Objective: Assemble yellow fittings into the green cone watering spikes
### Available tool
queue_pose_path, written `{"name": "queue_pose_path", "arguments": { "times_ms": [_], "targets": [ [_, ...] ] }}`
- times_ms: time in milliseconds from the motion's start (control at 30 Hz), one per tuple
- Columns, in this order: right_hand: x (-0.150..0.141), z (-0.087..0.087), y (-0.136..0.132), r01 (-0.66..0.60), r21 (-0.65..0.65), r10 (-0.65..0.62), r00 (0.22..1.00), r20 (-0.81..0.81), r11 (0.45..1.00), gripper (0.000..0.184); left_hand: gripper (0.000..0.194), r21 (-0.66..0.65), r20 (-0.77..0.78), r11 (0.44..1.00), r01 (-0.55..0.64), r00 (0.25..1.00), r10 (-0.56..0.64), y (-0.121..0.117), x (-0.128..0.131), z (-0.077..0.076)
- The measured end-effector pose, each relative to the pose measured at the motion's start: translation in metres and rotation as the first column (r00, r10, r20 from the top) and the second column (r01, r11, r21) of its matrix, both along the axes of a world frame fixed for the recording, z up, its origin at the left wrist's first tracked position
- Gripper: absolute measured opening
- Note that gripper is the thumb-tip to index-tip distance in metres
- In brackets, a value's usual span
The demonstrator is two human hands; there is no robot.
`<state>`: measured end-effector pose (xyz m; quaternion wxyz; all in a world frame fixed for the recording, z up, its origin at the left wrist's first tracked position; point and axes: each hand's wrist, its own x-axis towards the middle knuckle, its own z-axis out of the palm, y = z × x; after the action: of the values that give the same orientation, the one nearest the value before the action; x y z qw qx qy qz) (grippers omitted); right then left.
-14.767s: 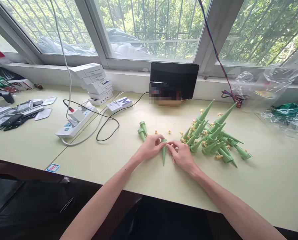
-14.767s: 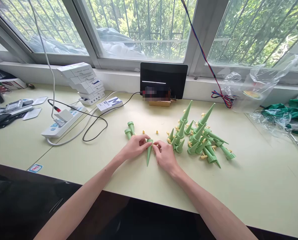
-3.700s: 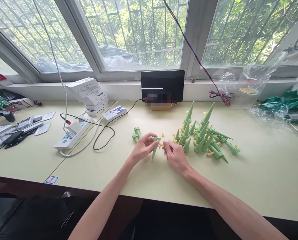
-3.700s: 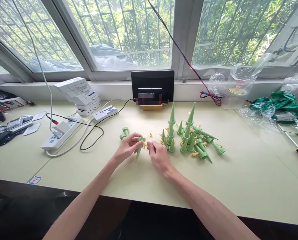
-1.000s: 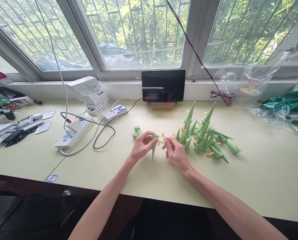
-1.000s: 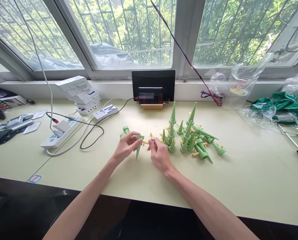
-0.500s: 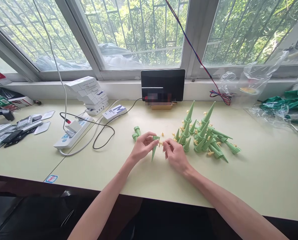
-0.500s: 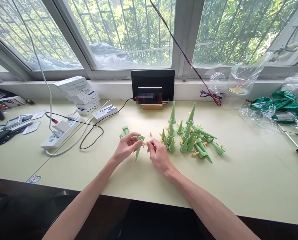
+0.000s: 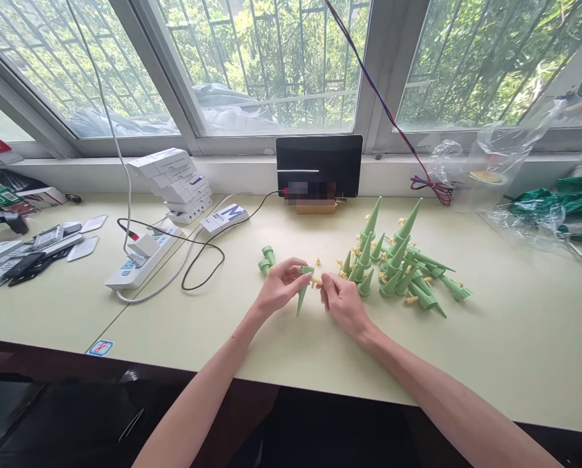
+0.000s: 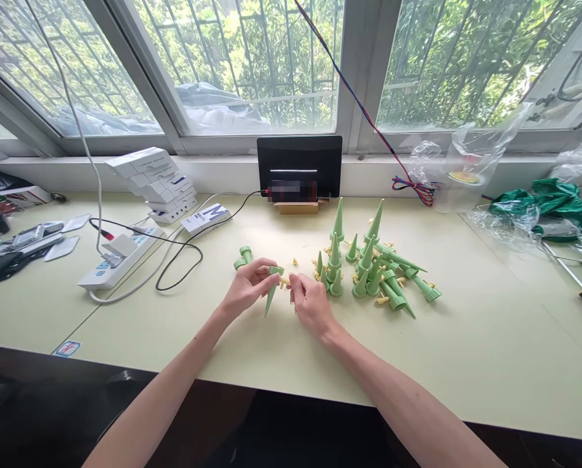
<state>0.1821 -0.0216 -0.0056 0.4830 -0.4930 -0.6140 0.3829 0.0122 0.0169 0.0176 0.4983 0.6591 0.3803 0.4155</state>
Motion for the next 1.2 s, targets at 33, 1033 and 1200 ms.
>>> {"name": "queue_pose_path", "arguments": {
  "times_ms": [33, 1033, 1200],
  "targets": [
    [0.0002, 0.0, -0.0002, 0.002, 0.002, -0.002, 1.0, -0.007, 1.0, 0.047, 0.024, 0.004, 0.002, 1.0, -0.008, 1.0, 0.008, 0.0003, -0.0002, 0.0003],
    [0.0008, 0.001, -0.0003, -0.006, 0.016, 0.007, 1.0, -0.015, 1.0, 0.033, 0.022, 0.003, -0.006, 0.998, -0.064, 0.998, 0.064, 0.0011, 0.0003, -0.0013],
    [0.0007, 0.0025, -0.0011, -0.025, 0.026, 0.027, 0.998, -0.06, 0.999, 0.025, 0.022, 0.006, -0.001, 0.996, -0.09, 0.996, 0.09, 0.0013, 0.0015, 0.0004]
  ]
}}
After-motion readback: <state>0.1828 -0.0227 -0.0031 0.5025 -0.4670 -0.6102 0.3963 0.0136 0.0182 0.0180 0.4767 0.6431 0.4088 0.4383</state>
